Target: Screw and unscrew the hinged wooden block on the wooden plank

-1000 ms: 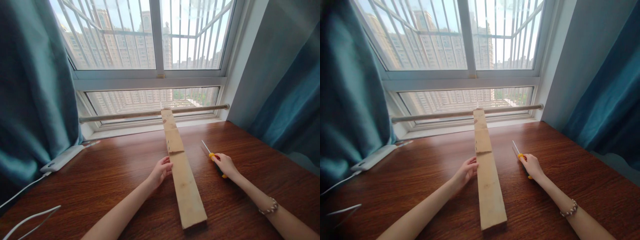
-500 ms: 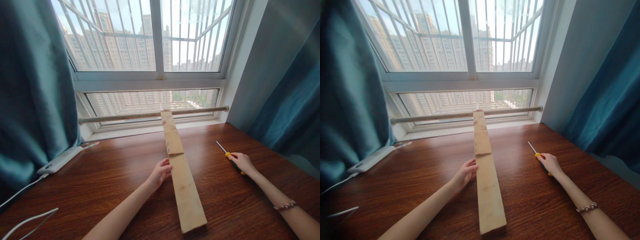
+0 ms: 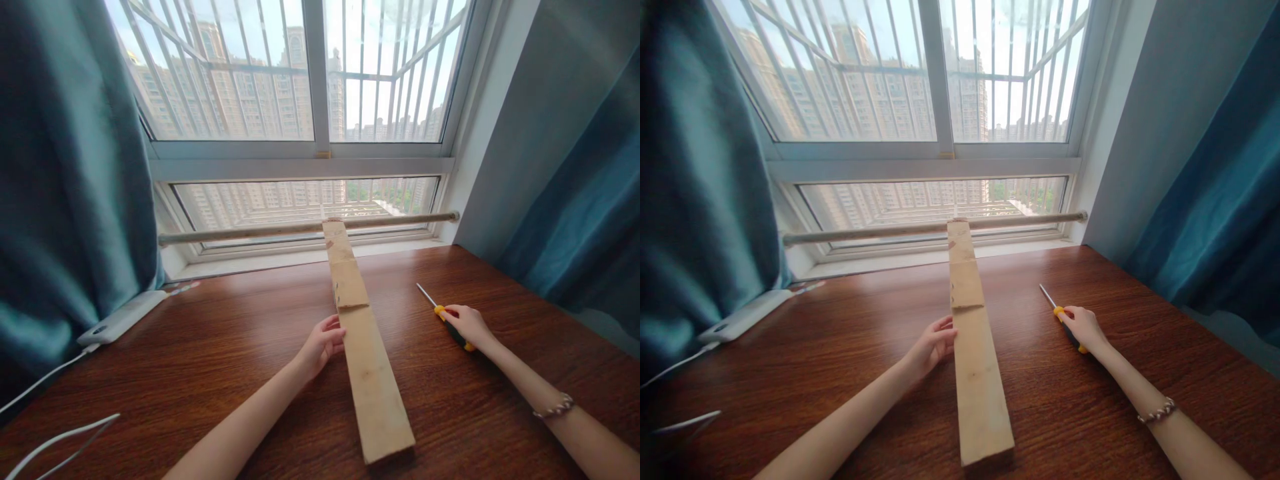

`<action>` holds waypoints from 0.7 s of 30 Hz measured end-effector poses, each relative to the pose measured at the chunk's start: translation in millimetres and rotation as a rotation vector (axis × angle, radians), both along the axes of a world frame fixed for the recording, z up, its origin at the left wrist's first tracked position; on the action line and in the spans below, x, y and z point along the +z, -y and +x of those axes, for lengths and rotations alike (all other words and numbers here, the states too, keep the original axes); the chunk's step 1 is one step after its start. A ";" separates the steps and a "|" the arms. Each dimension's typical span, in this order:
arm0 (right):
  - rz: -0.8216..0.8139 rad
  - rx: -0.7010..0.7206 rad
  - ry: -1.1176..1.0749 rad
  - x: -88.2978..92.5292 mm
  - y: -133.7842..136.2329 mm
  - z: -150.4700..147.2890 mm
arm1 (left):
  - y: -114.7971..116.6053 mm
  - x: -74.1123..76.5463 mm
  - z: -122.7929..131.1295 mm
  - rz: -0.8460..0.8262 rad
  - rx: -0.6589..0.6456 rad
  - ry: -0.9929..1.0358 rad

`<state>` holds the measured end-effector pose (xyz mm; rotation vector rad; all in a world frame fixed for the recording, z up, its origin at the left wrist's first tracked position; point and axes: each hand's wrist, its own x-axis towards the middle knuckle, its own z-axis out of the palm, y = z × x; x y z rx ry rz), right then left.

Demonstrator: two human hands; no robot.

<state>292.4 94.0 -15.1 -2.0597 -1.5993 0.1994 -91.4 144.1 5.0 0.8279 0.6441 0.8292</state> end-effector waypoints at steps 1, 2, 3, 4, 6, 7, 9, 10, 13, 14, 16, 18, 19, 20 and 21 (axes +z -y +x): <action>0.001 -0.004 0.001 0.5 -0.7 0.2 | 0.2 0.2 0.0 0.000 0.000 0.000; 0.001 -0.007 0.002 1.2 -1.0 0.6 | 0.4 0.3 0.0 -0.001 -0.001 -0.001; -0.002 -0.011 0.004 2.2 -0.9 0.6 | 0.5 0.3 0.0 0.000 -0.004 -0.002; 0.004 -0.020 0.009 3.6 -0.3 -0.6 | 0.6 0.2 -0.1 0.001 -0.007 -0.001; 0.076 -0.051 0.024 6.9 2.9 -10.1 | 0.5 -0.3 -0.2 0.006 -0.010 0.009; 0.135 -0.049 0.015 8.6 5.9 -19.8 | 0.5 -0.7 -0.3 0.009 -0.011 0.017; 0.237 0.027 -0.085 11.2 15.1 -50.7 | 0.4 -1.7 -0.4 0.011 -0.014 0.036; 0.224 0.128 -0.204 12.1 21.3 -71.0 | 0.4 -2.2 -0.4 0.010 -0.014 0.045; 0.025 0.334 -0.666 13.2 43.4 -137.8 | 0.6 -3.5 -0.1 0.012 -0.001 0.062; -0.021 0.401 -0.799 13.5 50.3 -157.7 | 0.7 -3.8 0.1 0.016 0.005 0.064; -0.057 0.502 -1.003 14.4 61.3 -188.2 | 1.1 -3.3 0.4 0.034 0.010 0.063; -0.056 0.488 -1.143 15.5 67.8 -204.7 | 2.4 -0.8 0.6 0.059 0.007 0.059; -0.055 0.456 -1.194 16.1 69.9 -208.2 | 3.8 1.6 0.6 0.072 0.004 0.055; -0.054 0.423 -1.236 16.7 71.5 -209.5 | 5.7 4.6 0.7 0.082 -0.002 0.049; -0.055 0.398 -1.269 17.4 73.1 -208.9 | 8.2 8.2 0.9 0.087 -0.012 0.045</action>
